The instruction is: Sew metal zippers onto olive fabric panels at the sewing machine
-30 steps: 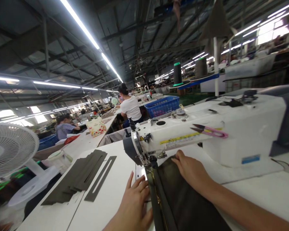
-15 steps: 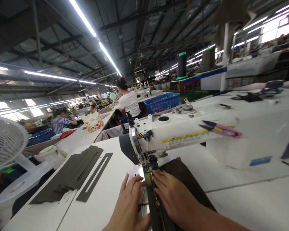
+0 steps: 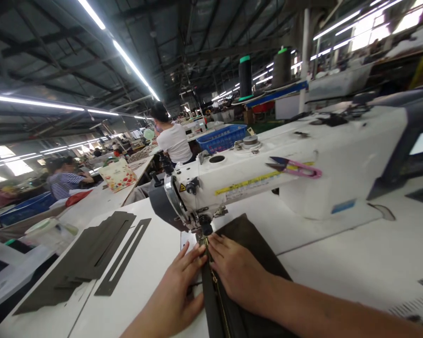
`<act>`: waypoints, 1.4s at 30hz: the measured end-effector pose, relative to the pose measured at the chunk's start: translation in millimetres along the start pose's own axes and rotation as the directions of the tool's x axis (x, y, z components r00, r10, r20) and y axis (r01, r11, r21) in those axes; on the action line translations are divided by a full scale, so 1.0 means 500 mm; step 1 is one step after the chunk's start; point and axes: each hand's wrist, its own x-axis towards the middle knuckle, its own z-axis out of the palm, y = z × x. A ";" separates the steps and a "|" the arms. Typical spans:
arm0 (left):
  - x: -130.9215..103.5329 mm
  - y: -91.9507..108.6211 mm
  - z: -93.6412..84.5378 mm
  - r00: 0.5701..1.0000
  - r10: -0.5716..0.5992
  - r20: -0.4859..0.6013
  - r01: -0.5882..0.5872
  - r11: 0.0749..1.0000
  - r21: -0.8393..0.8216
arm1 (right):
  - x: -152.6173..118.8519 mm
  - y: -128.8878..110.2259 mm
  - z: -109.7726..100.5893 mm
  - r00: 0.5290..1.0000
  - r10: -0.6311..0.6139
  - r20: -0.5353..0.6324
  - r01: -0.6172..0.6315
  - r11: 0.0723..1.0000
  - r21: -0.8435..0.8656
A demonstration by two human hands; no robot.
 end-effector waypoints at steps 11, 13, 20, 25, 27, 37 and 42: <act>0.004 0.016 -0.017 0.998 -0.058 -0.013 0.058 0.998 -0.036 | 0.002 0.003 0.000 0.999 -0.024 -0.022 0.025 0.998 0.054; 0.003 0.014 -0.014 0.997 -0.062 -0.034 0.060 0.996 -0.063 | 0.005 0.001 -0.012 1.000 -0.012 -0.006 0.013 0.991 0.136; -0.011 0.010 0.008 0.990 -0.080 -0.115 0.064 0.989 -0.136 | 0.017 0.002 -0.053 0.987 0.089 0.134 -0.133 0.924 0.359; -0.015 0.007 0.018 0.987 -0.080 -0.140 0.060 0.988 -0.141 | 0.036 -0.013 -0.053 0.945 0.197 0.262 -0.284 0.892 0.351; -0.016 0.003 0.023 0.986 -0.067 -0.151 0.046 0.989 -0.138 | 0.038 -0.024 -0.053 0.921 0.211 0.327 -0.330 0.869 0.368; -0.019 -0.003 0.003 0.994 -0.013 -0.107 0.006 0.998 -0.058 | -0.032 -0.036 0.001 0.977 -0.154 -0.146 0.133 0.980 -0.146; -0.016 -0.007 0.000 0.995 0.016 -0.094 -0.022 0.998 -0.054 | -0.024 -0.063 -0.019 0.994 -0.015 -0.105 0.027 0.993 0.114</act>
